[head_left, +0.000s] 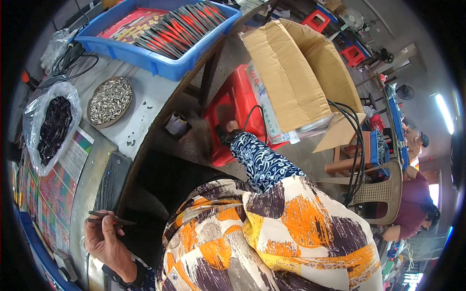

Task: The person assembles small electronic components at a workbench. They pick up a red and black plastic housing, insert a metal piece, and attach a black cylindrical component. The person repeats this process with multiple similar items, placing finished assemblies into a blue tray.

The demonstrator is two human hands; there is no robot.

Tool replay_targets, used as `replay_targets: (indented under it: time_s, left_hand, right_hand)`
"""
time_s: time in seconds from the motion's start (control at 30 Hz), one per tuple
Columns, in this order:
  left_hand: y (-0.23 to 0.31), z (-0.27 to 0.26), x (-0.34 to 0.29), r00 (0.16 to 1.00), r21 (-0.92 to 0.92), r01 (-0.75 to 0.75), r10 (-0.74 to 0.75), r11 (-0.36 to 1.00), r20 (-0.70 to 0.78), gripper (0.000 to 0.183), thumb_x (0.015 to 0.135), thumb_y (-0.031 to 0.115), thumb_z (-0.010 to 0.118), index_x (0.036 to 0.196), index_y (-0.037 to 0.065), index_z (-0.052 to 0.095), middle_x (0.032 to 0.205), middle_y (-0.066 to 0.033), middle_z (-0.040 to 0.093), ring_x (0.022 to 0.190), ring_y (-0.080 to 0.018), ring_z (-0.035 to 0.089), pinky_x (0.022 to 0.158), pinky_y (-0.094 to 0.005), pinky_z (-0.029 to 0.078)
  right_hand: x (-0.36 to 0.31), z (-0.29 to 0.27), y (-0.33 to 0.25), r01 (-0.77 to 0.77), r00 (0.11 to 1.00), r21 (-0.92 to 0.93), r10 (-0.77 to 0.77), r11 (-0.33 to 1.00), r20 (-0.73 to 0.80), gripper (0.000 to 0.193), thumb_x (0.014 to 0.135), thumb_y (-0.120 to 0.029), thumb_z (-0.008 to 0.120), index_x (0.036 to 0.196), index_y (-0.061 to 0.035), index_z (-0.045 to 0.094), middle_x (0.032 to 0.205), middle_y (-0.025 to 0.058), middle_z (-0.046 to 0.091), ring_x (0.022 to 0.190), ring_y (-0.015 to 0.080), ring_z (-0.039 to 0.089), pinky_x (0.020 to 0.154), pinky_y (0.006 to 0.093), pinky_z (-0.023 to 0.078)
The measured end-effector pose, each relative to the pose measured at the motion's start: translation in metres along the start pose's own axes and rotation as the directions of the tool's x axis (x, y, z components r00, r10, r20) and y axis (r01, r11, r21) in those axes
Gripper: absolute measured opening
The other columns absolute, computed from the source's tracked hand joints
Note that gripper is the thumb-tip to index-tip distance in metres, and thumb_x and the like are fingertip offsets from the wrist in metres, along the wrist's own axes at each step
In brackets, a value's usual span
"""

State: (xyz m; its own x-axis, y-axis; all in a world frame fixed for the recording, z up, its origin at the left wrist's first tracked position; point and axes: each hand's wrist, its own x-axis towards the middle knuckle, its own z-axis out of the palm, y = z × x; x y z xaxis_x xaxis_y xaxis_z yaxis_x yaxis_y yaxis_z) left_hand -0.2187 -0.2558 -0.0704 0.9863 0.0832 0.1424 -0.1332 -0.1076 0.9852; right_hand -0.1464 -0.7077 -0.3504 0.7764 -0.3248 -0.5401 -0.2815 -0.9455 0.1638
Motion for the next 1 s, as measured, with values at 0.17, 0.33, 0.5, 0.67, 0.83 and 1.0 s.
replay_targets:
  time_s: [0.17,0.33,0.5,0.67,0.83,1.0]
  left_hand:
    - [-0.001,-0.003,0.0,1.0,0.002,0.008,-0.008,1.0,0.011,0.006,0.093,0.006,0.061,0.091,0.0,0.059,0.088,-0.0096,0.063,0.063,-0.0077,0.052,0.051,-0.018,0.041]
    - [0.0,-0.002,0.0,0.999,-0.008,-0.002,0.003,1.0,0.038,0.007,0.093,0.006,0.061,0.093,-0.001,0.059,0.088,-0.0097,0.063,0.062,-0.0074,0.052,0.051,-0.0182,0.04]
    - [-0.002,0.003,-0.002,1.0,0.013,-0.015,0.015,1.0,-0.018,0.007,0.093,0.006,0.061,0.093,0.0,0.059,0.089,-0.0104,0.063,0.062,-0.0072,0.051,0.051,-0.0181,0.04]
    - [-0.003,0.002,-0.001,1.0,0.02,-0.026,0.026,0.999,-0.012,0.006,0.093,0.006,0.061,0.092,0.0,0.058,0.09,-0.0109,0.064,0.063,-0.007,0.051,0.05,-0.0176,0.04]
    - [-0.003,-0.003,0.002,0.999,-0.005,-0.011,0.011,1.0,0.044,0.006,0.093,0.006,0.061,0.092,0.0,0.058,0.09,-0.0109,0.064,0.063,-0.0072,0.052,0.05,-0.0174,0.04]
    - [0.001,-0.001,-0.003,1.0,0.024,0.018,-0.018,1.0,0.006,0.006,0.092,0.005,0.062,0.092,0.0,0.058,0.09,-0.0119,0.064,0.064,-0.0082,0.053,0.051,-0.0175,0.041]
  right_hand:
    - [-0.025,0.045,0.025,-0.03,0.998,0.015,0.029,0.999,0.055,0.033,0.075,-0.039,0.074,0.094,-0.0119,0.072,0.085,0.0074,0.07,0.08,0.0264,0.067,0.067,0.0416,0.053]
    - [-0.048,0.083,0.052,-0.087,0.991,0.036,0.083,0.996,0.101,0.032,0.075,-0.038,0.074,0.092,-0.0113,0.073,0.083,0.0074,0.07,0.077,0.0267,0.067,0.065,0.0414,0.054]
    - [-0.058,0.1,0.064,-0.115,0.987,0.054,0.107,0.992,0.121,0.031,0.075,-0.037,0.074,0.09,-0.0107,0.073,0.082,0.0075,0.07,0.075,0.027,0.068,0.063,0.0413,0.054]
    - [-0.051,0.098,0.063,-0.099,0.99,0.066,0.092,0.993,0.102,0.029,0.075,-0.036,0.074,0.089,-0.0102,0.074,0.08,0.0075,0.071,0.072,0.0272,0.068,0.061,0.0412,0.054]
    - [-0.033,0.093,0.056,-0.068,0.997,0.067,0.065,0.995,0.048,0.028,0.074,-0.035,0.074,0.087,-0.0096,0.075,0.079,0.0075,0.071,0.07,0.0275,0.068,0.059,0.041,0.054]
    - [-0.02,0.081,0.052,-0.032,0.999,0.052,0.033,0.998,-0.01,0.027,0.074,-0.034,0.075,0.085,-0.009,0.075,0.078,0.0076,0.071,0.067,0.0278,0.069,0.057,0.0409,0.055]
